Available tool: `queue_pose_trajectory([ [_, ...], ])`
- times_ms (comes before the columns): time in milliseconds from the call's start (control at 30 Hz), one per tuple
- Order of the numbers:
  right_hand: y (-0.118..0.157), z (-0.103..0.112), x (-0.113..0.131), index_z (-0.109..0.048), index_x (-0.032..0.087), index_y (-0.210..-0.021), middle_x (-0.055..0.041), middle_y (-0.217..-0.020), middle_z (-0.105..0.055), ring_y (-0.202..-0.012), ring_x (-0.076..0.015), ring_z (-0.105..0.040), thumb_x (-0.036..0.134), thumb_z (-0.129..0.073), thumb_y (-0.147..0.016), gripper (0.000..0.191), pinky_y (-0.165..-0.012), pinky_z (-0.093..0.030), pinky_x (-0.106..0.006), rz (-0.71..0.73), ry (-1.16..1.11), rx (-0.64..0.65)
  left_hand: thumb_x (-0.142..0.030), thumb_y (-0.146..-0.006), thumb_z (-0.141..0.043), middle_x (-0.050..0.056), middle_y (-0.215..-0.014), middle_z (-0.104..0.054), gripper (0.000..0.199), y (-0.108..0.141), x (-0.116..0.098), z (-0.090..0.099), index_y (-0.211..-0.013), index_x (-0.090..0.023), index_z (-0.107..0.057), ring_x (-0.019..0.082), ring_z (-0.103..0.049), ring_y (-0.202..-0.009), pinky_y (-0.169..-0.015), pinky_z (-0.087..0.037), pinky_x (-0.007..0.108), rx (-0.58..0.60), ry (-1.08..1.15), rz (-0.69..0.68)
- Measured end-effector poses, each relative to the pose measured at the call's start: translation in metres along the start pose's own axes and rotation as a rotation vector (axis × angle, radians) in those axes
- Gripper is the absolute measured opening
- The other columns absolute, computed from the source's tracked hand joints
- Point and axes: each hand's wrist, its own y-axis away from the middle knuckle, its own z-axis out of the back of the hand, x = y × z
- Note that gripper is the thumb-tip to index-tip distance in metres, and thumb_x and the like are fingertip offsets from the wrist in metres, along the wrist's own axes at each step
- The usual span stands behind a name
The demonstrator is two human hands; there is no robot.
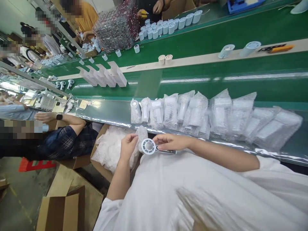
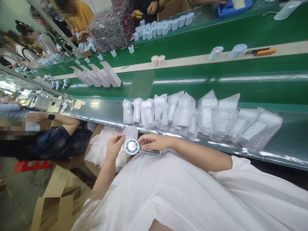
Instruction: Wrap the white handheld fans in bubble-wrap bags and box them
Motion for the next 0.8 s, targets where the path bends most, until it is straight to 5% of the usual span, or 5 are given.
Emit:
queue_pose_trajectory([
  [233, -0.005, -0.012, -0.008, -0.047, 0.018, -0.107, -0.0012, -0.100, -0.059, -0.090, -0.0148, -0.058, 0.038, -0.083, -0.062, 0.060, -0.079, -0.047, -0.029, -0.006, 0.000, -0.052, -0.027, -0.068, -0.075, 0.000, -0.068, -0.062, 0.013, -0.001, 0.002, -0.002, -0.070, -0.017, -0.066, 0.012, -0.053, -0.065, -0.065, -0.044, 0.025, 0.151, -0.126, -0.119],
  [367, -0.009, -0.010, -0.019, -0.041, 0.019, -0.112, 0.0019, -0.087, -0.064, -0.075, -0.0105, -0.061, 0.037, -0.080, -0.069, 0.061, -0.068, -0.047, -0.023, -0.021, -0.114, -0.087, -0.024, -0.066, -0.075, -0.003, -0.062, -0.056, 0.015, 0.000, 0.007, -0.001, -0.066, -0.017, -0.062, 0.010, -0.048, -0.060, -0.060, -0.038, 0.022, 0.173, -0.097, -0.092],
  [600, -0.013, -0.006, -0.023, -0.027, 0.019, -0.138, 0.0004, -0.083, -0.070, -0.065, -0.0134, -0.067, 0.036, -0.082, -0.068, 0.091, -0.059, -0.051, -0.023, -0.081, -0.465, -0.104, -0.015, -0.061, -0.070, -0.004, -0.060, -0.053, 0.014, 0.001, 0.005, -0.009, -0.063, -0.018, -0.056, 0.010, -0.044, -0.059, -0.059, -0.034, 0.022, 0.132, -0.094, -0.202],
  [800, -0.016, -0.011, -0.013, -0.046, 0.021, -0.132, -0.0041, -0.102, -0.067, -0.071, -0.0146, -0.069, 0.034, -0.077, -0.073, 0.068, -0.064, -0.057, -0.027, -0.094, -0.577, -0.009, -0.015, -0.056, -0.074, -0.002, -0.068, -0.062, 0.019, 0.003, -0.001, -0.010, -0.070, -0.017, -0.063, 0.014, -0.052, -0.065, -0.063, -0.039, 0.024, 0.287, -0.104, -0.263],
])
